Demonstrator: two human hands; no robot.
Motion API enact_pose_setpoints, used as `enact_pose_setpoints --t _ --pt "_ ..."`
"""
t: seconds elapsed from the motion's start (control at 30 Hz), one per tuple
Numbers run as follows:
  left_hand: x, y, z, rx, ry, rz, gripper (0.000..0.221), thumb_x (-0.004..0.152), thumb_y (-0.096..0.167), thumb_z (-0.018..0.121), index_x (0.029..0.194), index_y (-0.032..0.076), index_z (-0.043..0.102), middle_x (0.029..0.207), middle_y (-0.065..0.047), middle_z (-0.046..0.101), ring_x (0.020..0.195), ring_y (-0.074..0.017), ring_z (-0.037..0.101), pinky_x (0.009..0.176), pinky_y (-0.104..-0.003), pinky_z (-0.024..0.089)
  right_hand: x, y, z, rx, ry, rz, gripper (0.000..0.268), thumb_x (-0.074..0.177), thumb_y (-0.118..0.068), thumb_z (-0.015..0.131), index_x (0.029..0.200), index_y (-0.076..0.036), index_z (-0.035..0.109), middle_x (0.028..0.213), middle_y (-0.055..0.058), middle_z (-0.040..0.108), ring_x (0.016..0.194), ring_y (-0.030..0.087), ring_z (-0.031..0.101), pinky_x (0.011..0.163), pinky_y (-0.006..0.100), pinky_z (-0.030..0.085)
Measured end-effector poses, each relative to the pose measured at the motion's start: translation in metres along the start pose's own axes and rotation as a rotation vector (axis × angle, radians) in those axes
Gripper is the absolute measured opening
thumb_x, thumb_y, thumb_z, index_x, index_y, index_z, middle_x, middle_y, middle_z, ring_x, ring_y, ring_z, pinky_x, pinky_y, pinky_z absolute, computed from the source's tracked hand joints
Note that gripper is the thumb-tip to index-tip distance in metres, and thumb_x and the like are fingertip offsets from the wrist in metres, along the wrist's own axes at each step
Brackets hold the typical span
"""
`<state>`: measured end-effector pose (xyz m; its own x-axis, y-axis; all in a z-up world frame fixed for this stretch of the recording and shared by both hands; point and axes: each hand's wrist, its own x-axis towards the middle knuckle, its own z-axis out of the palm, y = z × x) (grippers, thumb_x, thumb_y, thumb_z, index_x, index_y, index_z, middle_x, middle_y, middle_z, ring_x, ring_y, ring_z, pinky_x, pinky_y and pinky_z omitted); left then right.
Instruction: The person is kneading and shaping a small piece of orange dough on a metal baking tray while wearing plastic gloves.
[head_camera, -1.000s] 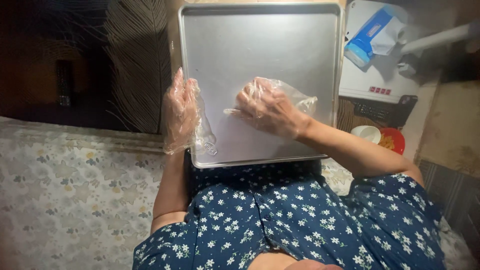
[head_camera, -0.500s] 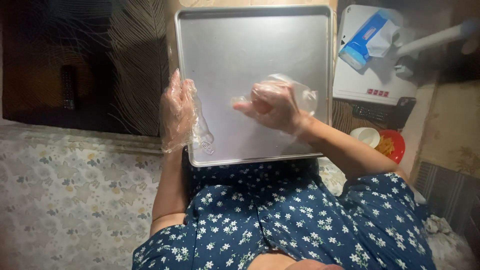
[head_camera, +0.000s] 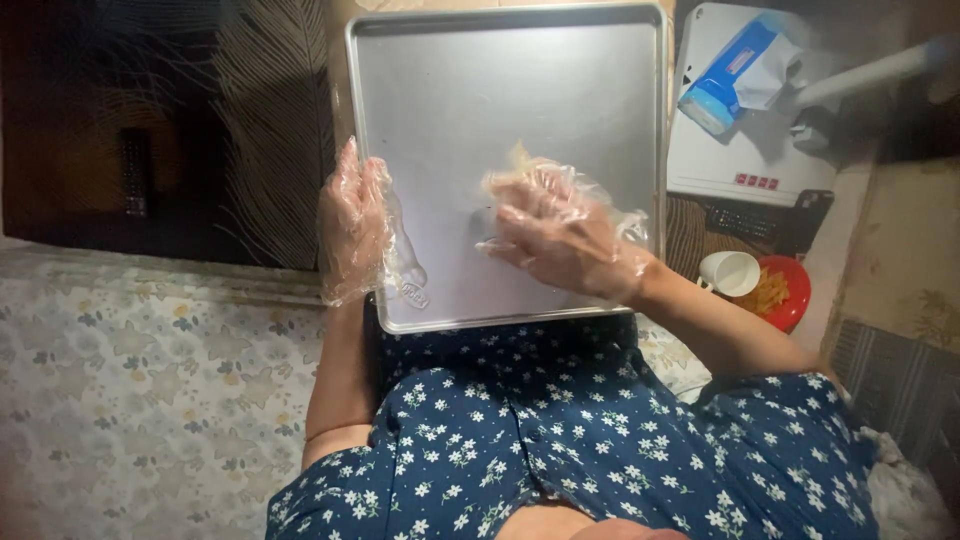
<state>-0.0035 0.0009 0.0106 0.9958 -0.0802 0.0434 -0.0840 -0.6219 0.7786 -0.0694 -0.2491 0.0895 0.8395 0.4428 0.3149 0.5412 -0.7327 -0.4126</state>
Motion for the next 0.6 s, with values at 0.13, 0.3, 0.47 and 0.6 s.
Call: enact_pose_setpoints --t 0.13,0.3,0.47,0.6 --pt "-0.004 0.014 -0.01 -0.056 -0.004 -0.028 0.042 0.108 0.018 0.051 0.137 -0.012 0.054 0.095 -0.043 0.062 0.092 -0.0593 0.064 0.07 -0.062 0.048 0.001 0.0 -0.005 -0.011 0.002 -0.023 0.024 0.091 -0.032 0.076 0.091 -0.011 0.064 0.095 0.009 0.064 0.084 0.026 0.065 0.07 0.036 0.058" --pt "-0.004 -0.002 -0.002 0.036 0.012 0.022 0.041 0.108 0.021 0.052 0.136 -0.008 0.058 0.086 -0.036 0.067 0.086 -0.0523 0.069 0.068 -0.056 0.054 0.012 0.013 -0.01 -0.044 0.009 -0.092 0.017 0.09 -0.026 0.073 0.094 -0.011 0.064 0.096 0.01 0.066 0.083 0.027 0.065 0.07 0.037 0.058" --pt "0.0 -0.003 -0.003 -0.019 -0.013 0.015 0.041 0.108 0.02 0.05 0.136 -0.009 0.056 0.089 -0.038 0.066 0.086 -0.0547 0.067 0.068 -0.057 0.052 0.025 0.016 -0.009 -0.063 0.017 -0.139 0.013 0.089 -0.021 0.071 0.096 -0.012 0.065 0.097 0.011 0.066 0.082 0.027 0.066 0.07 0.038 0.057" --pt "-0.002 0.002 -0.005 -0.033 -0.008 0.034 0.041 0.109 0.019 0.051 0.137 -0.01 0.055 0.091 -0.037 0.067 0.087 -0.0518 0.069 0.068 -0.052 0.055 0.022 0.023 -0.018 -0.094 0.016 -0.188 0.012 0.088 -0.016 0.069 0.098 -0.012 0.065 0.097 0.013 0.067 0.081 0.027 0.066 0.07 0.039 0.057"
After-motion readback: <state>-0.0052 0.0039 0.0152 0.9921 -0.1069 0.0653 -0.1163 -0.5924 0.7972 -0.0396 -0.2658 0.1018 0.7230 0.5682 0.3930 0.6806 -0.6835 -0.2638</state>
